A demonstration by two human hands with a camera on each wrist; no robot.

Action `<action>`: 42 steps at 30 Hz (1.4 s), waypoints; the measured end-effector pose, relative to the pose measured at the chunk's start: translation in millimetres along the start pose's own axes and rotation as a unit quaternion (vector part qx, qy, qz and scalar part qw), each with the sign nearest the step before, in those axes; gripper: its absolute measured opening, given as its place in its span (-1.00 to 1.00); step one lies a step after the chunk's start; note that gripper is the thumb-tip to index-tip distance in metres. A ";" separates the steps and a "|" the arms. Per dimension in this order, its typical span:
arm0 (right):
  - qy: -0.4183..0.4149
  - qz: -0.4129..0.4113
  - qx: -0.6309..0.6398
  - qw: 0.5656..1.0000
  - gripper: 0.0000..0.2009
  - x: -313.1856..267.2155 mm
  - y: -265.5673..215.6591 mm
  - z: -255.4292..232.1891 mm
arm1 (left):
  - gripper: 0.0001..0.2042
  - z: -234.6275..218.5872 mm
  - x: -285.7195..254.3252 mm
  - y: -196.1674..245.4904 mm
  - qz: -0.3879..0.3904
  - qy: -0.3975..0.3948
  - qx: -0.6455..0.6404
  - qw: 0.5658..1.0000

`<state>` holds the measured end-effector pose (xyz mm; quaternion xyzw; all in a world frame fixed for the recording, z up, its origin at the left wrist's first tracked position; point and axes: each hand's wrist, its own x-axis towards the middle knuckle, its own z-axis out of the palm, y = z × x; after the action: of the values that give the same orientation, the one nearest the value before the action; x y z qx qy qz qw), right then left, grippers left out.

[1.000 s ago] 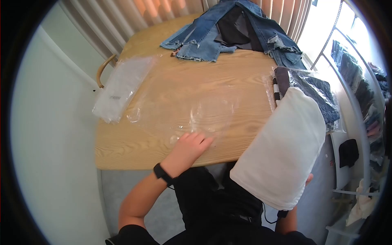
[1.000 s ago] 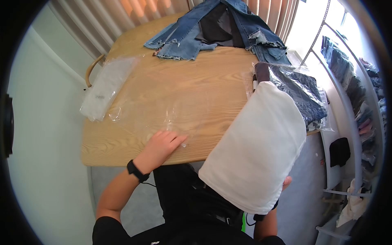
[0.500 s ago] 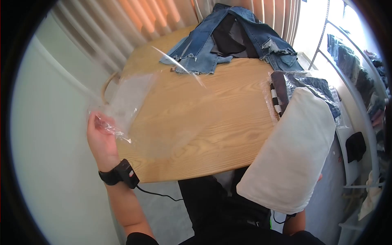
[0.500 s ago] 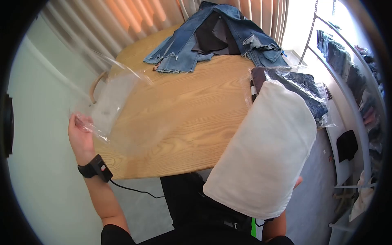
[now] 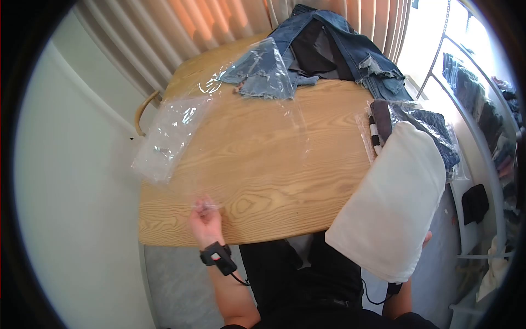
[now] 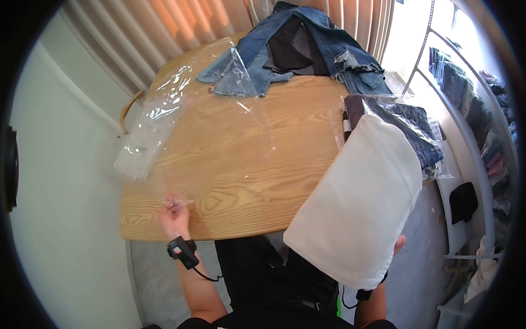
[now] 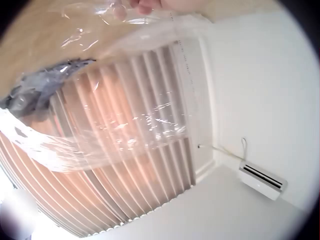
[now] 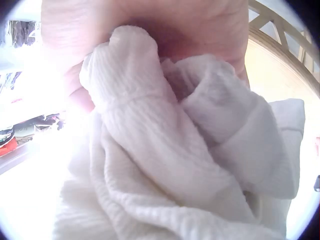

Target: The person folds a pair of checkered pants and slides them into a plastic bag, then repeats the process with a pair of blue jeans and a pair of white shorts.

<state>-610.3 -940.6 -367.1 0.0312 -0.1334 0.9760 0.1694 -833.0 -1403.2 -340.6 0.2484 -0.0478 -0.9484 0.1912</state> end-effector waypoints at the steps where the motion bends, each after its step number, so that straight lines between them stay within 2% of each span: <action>1: 0.007 0.007 0.004 1.000 -0.22 3.4 3.3 8.6 | -0.71 -8.5 -2.3 -5.9 0.003 0.019 0.062 0.998; 2: 0.015 0.011 0.007 1.000 -0.22 7.5 6.7 17.9 | -0.72 -8.8 -9.7 -9.3 0.015 -0.015 0.061 0.998; 5: 0.043 0.007 0.005 0.999 -0.22 16.8 11.9 40.1 | -0.77 16.8 -21.2 -0.1 -0.002 0.010 0.046 0.999; 6: 0.034 0.047 0.008 0.998 -0.22 21.9 12.9 45.6 | -0.83 6.4 -5.1 12.3 -0.025 -0.022 0.050 0.998; 7: 0.027 0.085 0.012 0.996 -0.22 25.3 15.2 50.2 | -0.83 2.9 -4.8 10.4 -0.038 -0.019 0.058 0.997; 9: 0.047 0.088 0.036 0.994 -0.21 31.4 25.6 49.3 | -0.84 0.0 -5.0 2.6 0.020 -0.104 0.126 0.986; 10: 0.051 0.105 0.062 0.991 -0.21 35.1 30.0 48.4 | -0.86 0.6 -24.7 -15.1 0.072 -0.099 0.188 0.975; 11: 0.051 0.094 0.062 0.992 -0.21 39.3 34.0 49.8 | -0.86 -0.4 -43.7 -32.3 0.064 -0.104 0.190 0.974; 13: 0.078 0.098 0.032 0.992 -0.21 47.6 42.1 52.3 | -0.83 -6.2 -79.3 -57.7 0.007 -0.148 0.345 0.927; 15: 0.079 0.109 0.035 0.990 -0.23 45.7 44.2 61.2 | -0.78 -12.8 -105.5 -68.0 -0.097 -0.220 0.469 0.850; 17: 0.137 0.078 0.016 0.987 -0.24 39.0 42.1 67.2 | -0.75 -4.0 -145.1 -71.1 -0.139 -0.298 0.597 0.732; 18: 0.108 0.097 0.013 0.989 -0.24 37.2 35.5 56.6 | -0.75 3.9 -152.8 -62.3 -0.134 -0.293 0.597 0.735; 20: 0.088 0.099 0.034 0.991 -0.24 33.2 30.5 49.1 | -0.74 14.6 -160.1 -48.1 -0.200 -0.500 0.663 0.520; 21: 0.068 0.094 0.055 0.992 -0.24 30.3 28.4 47.2 | -0.74 15.7 -158.7 -47.0 -0.199 -0.498 0.662 0.524; 23: 0.089 0.106 0.047 0.989 -0.24 21.5 26.4 48.3 | -0.72 22.6 -155.2 -49.7 0.094 -0.551 0.690 0.460; 24: 0.107 0.115 0.042 0.987 -0.25 18.9 26.3 51.0 | -0.73 35.9 -156.6 -62.4 0.180 -0.533 0.717 0.411; 25: 0.104 0.124 0.040 0.986 -0.25 18.8 27.6 53.4 | -0.73 36.3 -153.6 -68.0 0.185 -0.526 0.718 0.416; 27: 0.095 0.122 0.030 0.988 -0.24 16.6 31.4 56.7 | -0.78 30.6 -145.9 -75.0 0.237 -0.561 0.742 0.281; 28: 0.094 0.123 0.029 0.988 -0.24 14.7 31.0 54.1 | -0.78 31.1 -149.4 -75.5 0.237 -0.560 0.742 0.283; 30: 0.131 0.100 0.020 0.986 -0.23 5.6 30.3 45.0 | -0.80 35.2 -159.7 -75.1 0.219 -0.597 0.689 0.347; 31: 0.143 0.094 0.021 0.985 -0.23 0.2 29.5 42.8 | -0.80 37.3 -161.8 -75.6 0.207 -0.601 0.691 0.345; 33: 0.168 0.166 0.035 0.971 -0.23 -3.6 27.1 39.4 | -0.82 43.7 -156.5 -77.7 0.367 -0.529 0.703 0.302; 34: 0.181 0.158 0.036 0.970 -0.23 -2.3 28.0 39.4 | -0.81 39.2 -148.9 -74.1 0.318 -0.512 0.741 0.296; 35: 0.176 0.168 0.035 0.969 -0.23 -0.7 30.2 39.9 | -0.81 35.7 -151.7 -74.2 0.306 -0.518 0.742 0.294; 36: 0.168 0.178 0.035 0.969 -0.24 1.2 33.4 41.0 | -0.74 33.7 -154.4 -74.6 0.098 -0.464 0.734 0.485; 37: 0.157 0.188 0.035 0.969 -0.24 3.5 37.2 42.6 | -0.66 32.0 -156.3 -75.4 -0.118 -0.369 0.669 0.634; 38: 0.146 0.198 0.035 0.969 -0.24 5.9 41.2 44.5 | -0.47 24.8 -158.8 -78.0 -0.218 -0.350 0.631 0.658; 39: 0.133 0.210 0.035 0.968 -0.24 8.5 45.1 46.7 | -0.47 18.6 -165.7 -82.4 -0.223 -0.352 0.632 0.654; 41: 0.102 0.241 0.033 0.964 -0.25 13.8 51.0 51.2 | -0.38 7.3 -179.8 -91.5 -0.415 -0.335 0.485 0.693; 42: 0.086 0.260 0.031 0.961 -0.25 16.6 52.3 53.5 | -0.40 0.6 -178.8 -92.8 -0.425 -0.327 0.454 0.712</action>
<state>-642.7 -997.2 -326.9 -0.0830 -0.0912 0.9891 -0.0801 -721.2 -1248.6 -276.3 -0.0266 -0.4217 -0.8157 -0.3950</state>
